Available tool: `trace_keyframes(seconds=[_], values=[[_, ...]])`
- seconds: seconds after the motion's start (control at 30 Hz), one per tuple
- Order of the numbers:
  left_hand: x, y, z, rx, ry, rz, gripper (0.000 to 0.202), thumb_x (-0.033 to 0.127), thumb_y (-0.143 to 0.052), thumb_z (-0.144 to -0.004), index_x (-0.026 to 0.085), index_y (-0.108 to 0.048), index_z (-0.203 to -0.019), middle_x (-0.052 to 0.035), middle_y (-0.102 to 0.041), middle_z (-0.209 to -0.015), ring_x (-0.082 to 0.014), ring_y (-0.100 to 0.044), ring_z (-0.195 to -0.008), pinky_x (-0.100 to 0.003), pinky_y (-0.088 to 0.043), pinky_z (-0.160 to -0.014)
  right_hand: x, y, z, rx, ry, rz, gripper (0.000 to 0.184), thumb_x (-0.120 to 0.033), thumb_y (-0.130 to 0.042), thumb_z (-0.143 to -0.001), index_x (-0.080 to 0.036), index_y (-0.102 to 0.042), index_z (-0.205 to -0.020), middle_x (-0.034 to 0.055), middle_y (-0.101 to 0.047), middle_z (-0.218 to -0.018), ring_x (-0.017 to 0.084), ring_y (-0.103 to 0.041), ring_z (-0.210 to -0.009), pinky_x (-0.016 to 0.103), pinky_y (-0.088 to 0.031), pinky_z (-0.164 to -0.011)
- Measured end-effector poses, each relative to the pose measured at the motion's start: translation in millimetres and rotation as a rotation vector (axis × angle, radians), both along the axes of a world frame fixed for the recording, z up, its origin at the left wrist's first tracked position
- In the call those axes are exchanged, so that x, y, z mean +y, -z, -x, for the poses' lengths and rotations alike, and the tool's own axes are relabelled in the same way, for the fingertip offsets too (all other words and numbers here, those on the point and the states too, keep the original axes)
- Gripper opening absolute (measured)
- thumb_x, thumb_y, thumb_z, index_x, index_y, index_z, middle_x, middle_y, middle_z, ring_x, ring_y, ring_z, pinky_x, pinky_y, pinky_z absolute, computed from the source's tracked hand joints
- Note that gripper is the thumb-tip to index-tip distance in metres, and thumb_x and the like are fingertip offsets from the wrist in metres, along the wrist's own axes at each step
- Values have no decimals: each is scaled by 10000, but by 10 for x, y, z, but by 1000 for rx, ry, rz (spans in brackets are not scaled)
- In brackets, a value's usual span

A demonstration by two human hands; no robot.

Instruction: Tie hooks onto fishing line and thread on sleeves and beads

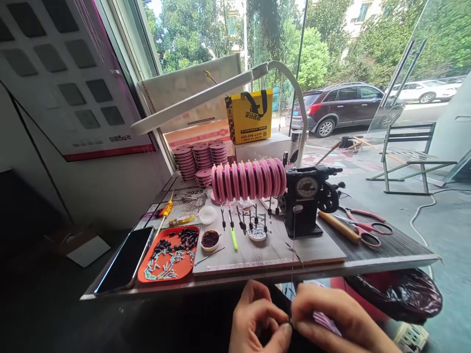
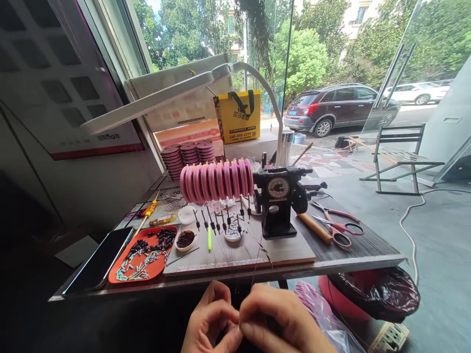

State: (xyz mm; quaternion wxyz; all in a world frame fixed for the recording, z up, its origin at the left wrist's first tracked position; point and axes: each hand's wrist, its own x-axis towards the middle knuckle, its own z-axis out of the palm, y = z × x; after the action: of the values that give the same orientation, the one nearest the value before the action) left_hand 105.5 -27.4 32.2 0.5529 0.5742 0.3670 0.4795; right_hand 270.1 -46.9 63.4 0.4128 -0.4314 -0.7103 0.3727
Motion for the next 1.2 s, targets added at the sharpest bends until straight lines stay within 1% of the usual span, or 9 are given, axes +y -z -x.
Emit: trace_keyframes(seconds=[0.17, 0.27, 0.47, 0.67, 0.8, 0.9, 0.97, 1.07, 1.2], values=[[61, 81, 34, -127, 120, 187, 106, 116, -695, -569, 197, -745, -616, -3, -433, -763, -64, -349, -536, -201, -229, -458, 127, -364, -73, -295, -43, 6, 187, -232, -483, -845, -192, -569, -684, 15, -583, -708, 145, -545, -661, 217, -401, -598], [75, 152, 46, -134, 136, 188, 73, 258, -753, -611, 190, -744, -635, -10, -435, -765, -77, -353, -545, -205, -220, -440, 166, -439, -99, -468, -99, 74, 227, -178, -451, -857, -186, -479, -631, -2, -529, -692, 120, -486, -625, 206, -365, -564], [84, 181, 45, -132, 151, 214, 268, 447, -801, -592, 191, -737, -637, -1, -435, -770, -48, -338, -500, -205, -201, -421, 199, -416, -108, -550, -137, 92, 256, -135, -470, -845, -185, -400, -604, -17, -513, -700, 106, -448, -626, 197, -332, -567], [76, 168, 20, -106, 100, 190, 299, 467, -797, -596, 177, -725, -609, 9, -438, -745, -27, -318, -476, -204, -186, -424, 223, -364, -45, -596, -166, 21, 231, -133, -510, -833, -163, -525, -604, 7, -561, -698, 108, -468, -612, 198, -333, -558], [69, 151, 2, -145, 89, 215, 295, 446, -801, -600, 165, -713, -597, 20, -442, -729, -4, -346, -422, -193, -202, -400, 220, -307, -17, -507, -83, 74, 147, -117, -593, -774, -155, -616, -634, 8, -590, -679, 112, -517, -614, 189, -355, -552], [76, 144, -2, -223, 120, 299, 219, 359, -804, -596, 161, -712, -579, 28, -449, -719, -7, -393, -394, -191, -250, -400, 205, -244, -10, -404, 1, 106, 86, -121, -612, -750, -163, -652, -687, 8, -627, -683, 138, -571, -660, 209, -401, -603], [86, 146, 3, -228, 135, 343, 40, 176, -751, -574, 171, -715, -559, 29, -465, -704, -24, -413, -408, -197, -254, -407, 197, -213, -4, -343, 12, 80, 112, -149, -586, -774, -171, -656, -690, 8, -638, -681, 146, -584, -664, 224, -420, -622], [103, 144, 17, -207, 156, 389, 268, -14, -570, -446, 189, -722, -532, 33, -480, -676, -43, -384, -466, -202, -214, -425, 190, -206, 3, -295, -6, 56, 142, -158, -559, -787, -181, -656, -686, 8, -646, -683, 143, -589, -651, 224, -433, -615], [107, 104, 22, -191, 155, 428, 340, -37, -511, -398, 202, -723, -514, 42, -470, -662, -55, -358, -501, -215, -187, -451, 187, -244, -2, -311, -42, 70, 125, -109, -576, -763, -173, -661, -699, 12, -653, -700, 141, -601, -667, 210, -434, -611]])
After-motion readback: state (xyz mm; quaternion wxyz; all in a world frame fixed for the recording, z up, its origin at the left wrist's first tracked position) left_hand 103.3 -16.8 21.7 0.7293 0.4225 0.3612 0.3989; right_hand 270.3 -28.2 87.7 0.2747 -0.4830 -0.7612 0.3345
